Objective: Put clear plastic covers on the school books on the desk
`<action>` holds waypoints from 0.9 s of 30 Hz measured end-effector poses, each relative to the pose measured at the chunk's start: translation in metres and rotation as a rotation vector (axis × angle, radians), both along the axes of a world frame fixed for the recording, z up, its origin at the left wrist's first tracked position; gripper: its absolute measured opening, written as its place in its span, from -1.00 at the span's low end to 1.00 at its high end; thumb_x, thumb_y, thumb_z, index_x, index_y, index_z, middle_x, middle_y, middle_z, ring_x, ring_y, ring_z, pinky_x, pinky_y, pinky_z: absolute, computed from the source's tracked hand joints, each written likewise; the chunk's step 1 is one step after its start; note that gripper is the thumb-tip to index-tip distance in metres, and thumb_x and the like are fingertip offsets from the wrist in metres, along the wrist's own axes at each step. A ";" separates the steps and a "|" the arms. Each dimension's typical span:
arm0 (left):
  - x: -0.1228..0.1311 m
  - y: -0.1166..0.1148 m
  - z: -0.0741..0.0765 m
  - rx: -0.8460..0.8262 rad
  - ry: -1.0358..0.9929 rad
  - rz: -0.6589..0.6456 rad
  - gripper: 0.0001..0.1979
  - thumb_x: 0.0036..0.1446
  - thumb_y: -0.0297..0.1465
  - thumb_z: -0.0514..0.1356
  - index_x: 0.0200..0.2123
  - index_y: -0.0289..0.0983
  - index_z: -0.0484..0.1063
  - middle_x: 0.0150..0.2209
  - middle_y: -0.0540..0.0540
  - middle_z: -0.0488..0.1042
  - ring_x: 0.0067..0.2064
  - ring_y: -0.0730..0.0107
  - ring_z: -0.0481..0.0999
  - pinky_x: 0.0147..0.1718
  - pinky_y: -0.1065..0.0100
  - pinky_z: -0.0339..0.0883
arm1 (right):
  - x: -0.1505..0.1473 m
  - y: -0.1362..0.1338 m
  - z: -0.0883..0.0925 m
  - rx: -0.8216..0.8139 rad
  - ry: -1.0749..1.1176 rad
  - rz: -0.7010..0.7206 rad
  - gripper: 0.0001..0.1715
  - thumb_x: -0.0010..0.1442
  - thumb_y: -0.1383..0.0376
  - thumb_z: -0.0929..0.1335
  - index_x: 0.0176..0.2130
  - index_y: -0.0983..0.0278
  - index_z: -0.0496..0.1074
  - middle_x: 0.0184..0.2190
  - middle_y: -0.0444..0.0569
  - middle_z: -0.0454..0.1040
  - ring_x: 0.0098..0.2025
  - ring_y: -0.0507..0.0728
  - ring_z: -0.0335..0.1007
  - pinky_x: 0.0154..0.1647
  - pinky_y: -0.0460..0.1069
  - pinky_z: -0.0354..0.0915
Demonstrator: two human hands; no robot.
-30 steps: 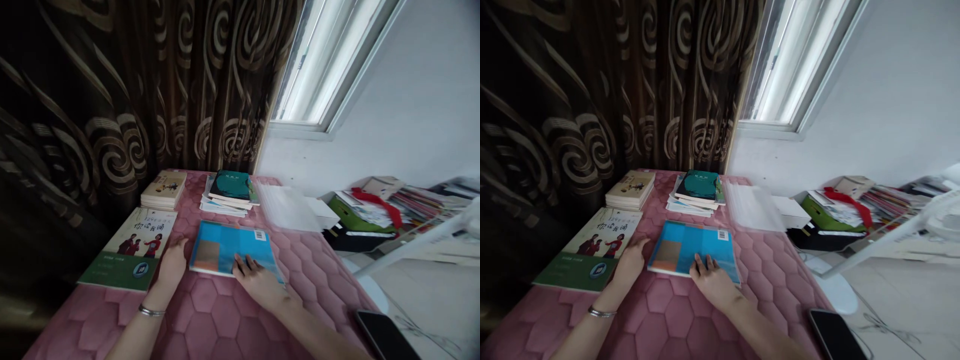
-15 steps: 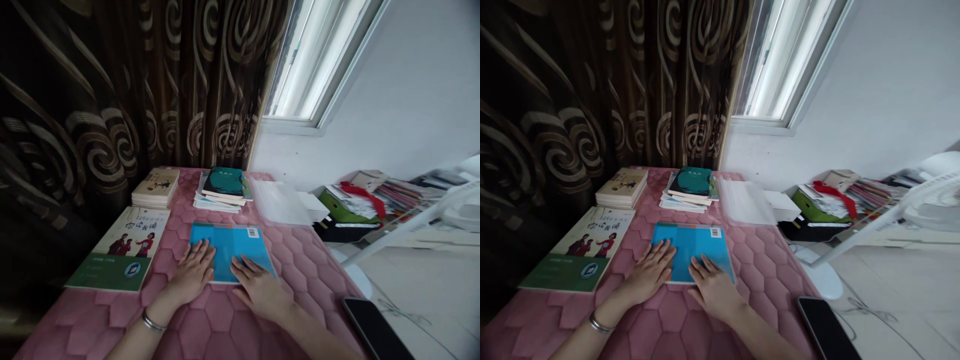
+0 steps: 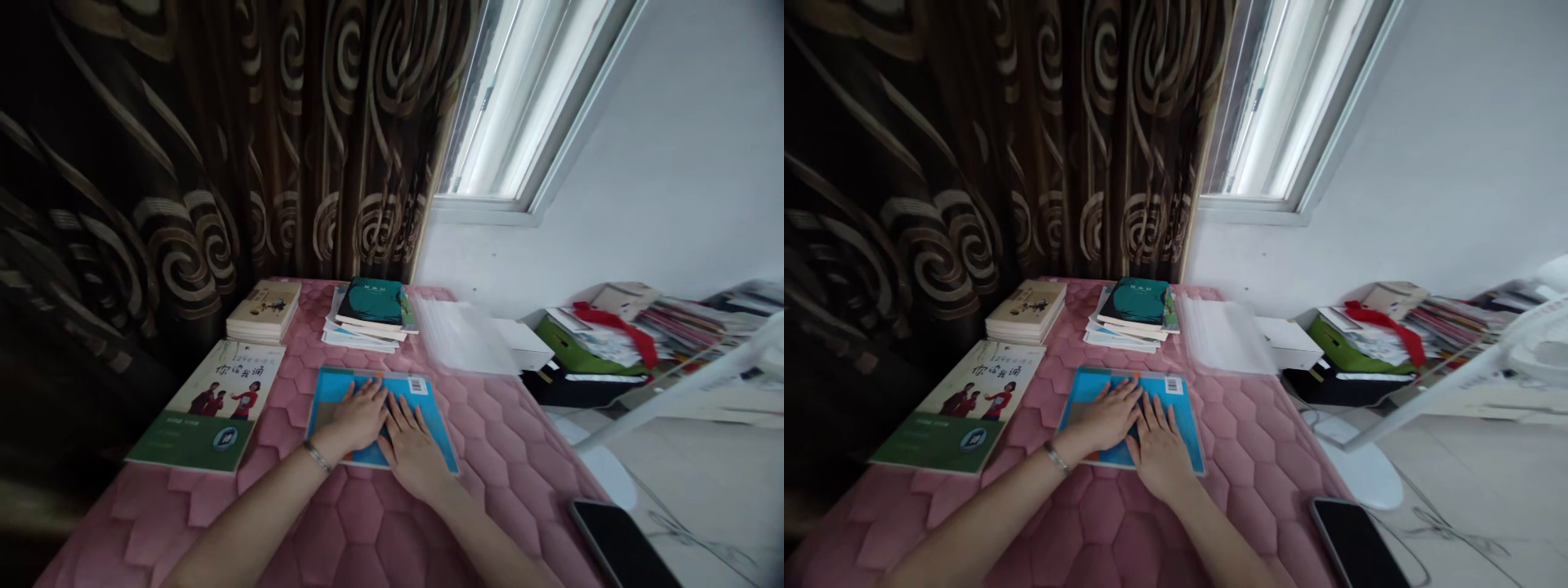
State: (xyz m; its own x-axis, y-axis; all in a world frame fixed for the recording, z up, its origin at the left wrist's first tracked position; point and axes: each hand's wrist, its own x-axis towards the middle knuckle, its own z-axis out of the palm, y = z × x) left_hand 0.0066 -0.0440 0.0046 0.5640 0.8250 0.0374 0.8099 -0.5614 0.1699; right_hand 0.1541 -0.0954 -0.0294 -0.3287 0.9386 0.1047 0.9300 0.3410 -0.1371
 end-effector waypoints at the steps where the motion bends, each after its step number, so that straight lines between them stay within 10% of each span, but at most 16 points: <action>1: 0.004 0.007 -0.005 0.014 -0.010 -0.006 -0.49 0.37 -0.30 -0.16 0.31 -0.33 0.09 0.36 -0.22 0.05 0.37 0.16 0.02 0.30 0.00 -0.09 | 0.000 0.000 -0.001 -0.006 -0.002 0.001 -0.29 0.36 0.05 0.09 0.30 0.43 0.13 0.35 0.15 -0.03 0.40 0.32 -0.22 0.37 0.30 -0.18; 11: -0.060 0.043 -0.032 0.112 -0.023 0.221 -0.43 0.35 -0.17 -0.14 0.36 -0.20 -0.05 0.37 -0.14 0.00 0.38 0.16 -0.03 0.31 -0.01 -0.19 | 0.004 0.002 -0.001 -0.034 0.016 0.003 -0.23 0.36 -0.05 0.01 0.34 0.36 0.03 0.38 0.06 -0.14 0.41 0.30 -0.28 0.37 0.28 -0.18; 22: -0.105 -0.054 -0.022 -0.088 -0.127 -0.027 -0.39 0.29 -0.15 0.01 0.34 -0.19 0.02 0.38 -0.11 -0.03 0.37 0.23 0.02 0.28 0.16 0.03 | 0.005 -0.001 0.017 -0.171 0.048 0.026 -0.19 0.36 -0.06 -0.01 0.37 0.38 -0.09 0.39 0.09 -0.27 0.42 0.28 -0.44 0.39 0.25 -0.33; 27: -0.107 -0.060 -0.001 -0.206 -0.154 0.036 -0.42 0.20 -0.24 0.14 0.28 -0.15 0.19 0.33 -0.09 0.11 0.33 0.21 0.13 0.27 0.16 0.09 | 0.030 0.001 0.040 -0.440 0.100 0.222 0.01 0.21 -0.16 0.24 0.38 0.26 -0.19 0.40 0.01 -0.39 0.42 0.27 -0.58 0.39 0.24 -0.40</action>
